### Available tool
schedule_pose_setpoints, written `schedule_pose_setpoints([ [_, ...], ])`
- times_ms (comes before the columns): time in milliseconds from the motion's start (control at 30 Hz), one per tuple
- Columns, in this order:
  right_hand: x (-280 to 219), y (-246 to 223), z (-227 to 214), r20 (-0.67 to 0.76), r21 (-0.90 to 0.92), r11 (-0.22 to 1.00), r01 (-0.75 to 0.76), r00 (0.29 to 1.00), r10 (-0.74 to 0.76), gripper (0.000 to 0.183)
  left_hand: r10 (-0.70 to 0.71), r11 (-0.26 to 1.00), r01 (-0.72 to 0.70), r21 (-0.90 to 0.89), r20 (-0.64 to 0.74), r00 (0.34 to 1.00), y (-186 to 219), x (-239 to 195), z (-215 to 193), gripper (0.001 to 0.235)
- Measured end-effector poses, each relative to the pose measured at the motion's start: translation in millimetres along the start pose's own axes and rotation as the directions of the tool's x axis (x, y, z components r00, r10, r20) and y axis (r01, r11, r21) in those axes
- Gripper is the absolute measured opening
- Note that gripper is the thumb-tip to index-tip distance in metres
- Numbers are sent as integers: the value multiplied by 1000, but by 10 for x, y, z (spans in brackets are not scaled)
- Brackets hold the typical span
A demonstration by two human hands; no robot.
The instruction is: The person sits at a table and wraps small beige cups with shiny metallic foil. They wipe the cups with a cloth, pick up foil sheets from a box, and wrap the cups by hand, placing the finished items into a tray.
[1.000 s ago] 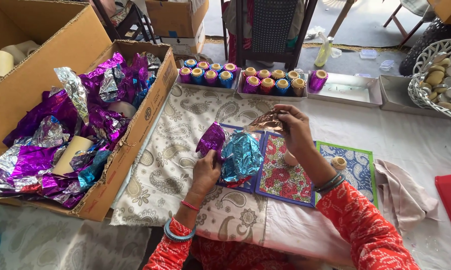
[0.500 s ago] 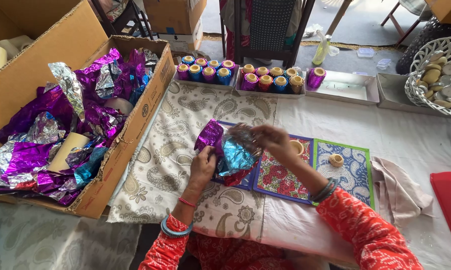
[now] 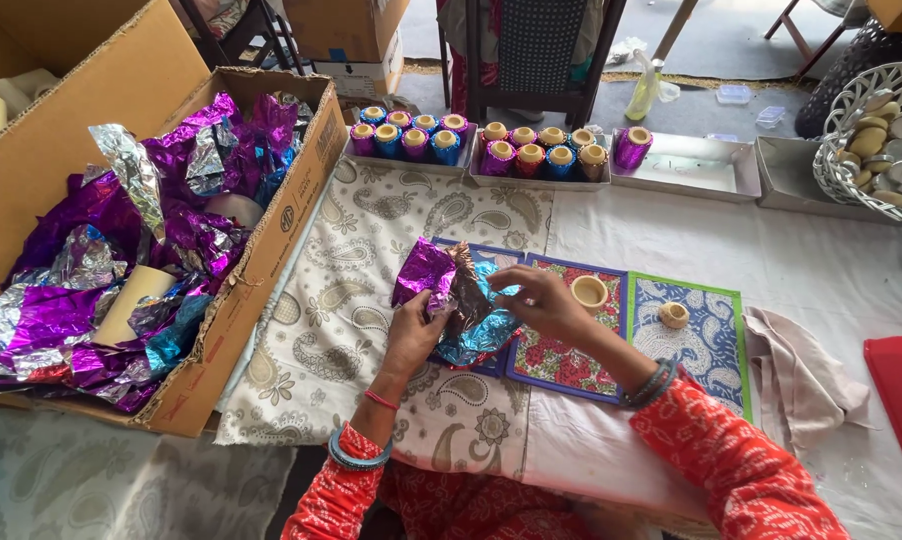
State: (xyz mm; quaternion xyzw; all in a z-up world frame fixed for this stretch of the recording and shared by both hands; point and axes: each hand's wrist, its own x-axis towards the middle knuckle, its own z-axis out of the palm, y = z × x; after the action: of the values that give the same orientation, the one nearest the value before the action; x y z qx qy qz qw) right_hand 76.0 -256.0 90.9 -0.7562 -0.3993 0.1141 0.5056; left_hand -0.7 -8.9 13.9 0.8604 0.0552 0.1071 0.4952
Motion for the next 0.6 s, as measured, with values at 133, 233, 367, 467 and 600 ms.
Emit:
schedule_pose_setpoints([
  [133,-120,34,-22,-14,-159,987,24,1000,-26,37,-4,998,3,56,3,1000,40,-8,-6,35],
  [233,-199,-54,50,63,-375,919,119,993,-103,45,-6,997,6,74,0,1000,79,-18,-8,32],
  [367,-147,-31,201,126,-498,856,143,988,-91,66,-20,994,20,105,-6,1000,68,-17,15,32],
  [467,-67,-149,318,186,-554,812,185,978,-95,68,-5,997,6,79,-12,1000,62,-2,5,37],
  [600,-51,-180,455,288,-566,774,283,948,-136,59,-16,1000,16,-7,-10,1000,302,-78,-97,50],
])
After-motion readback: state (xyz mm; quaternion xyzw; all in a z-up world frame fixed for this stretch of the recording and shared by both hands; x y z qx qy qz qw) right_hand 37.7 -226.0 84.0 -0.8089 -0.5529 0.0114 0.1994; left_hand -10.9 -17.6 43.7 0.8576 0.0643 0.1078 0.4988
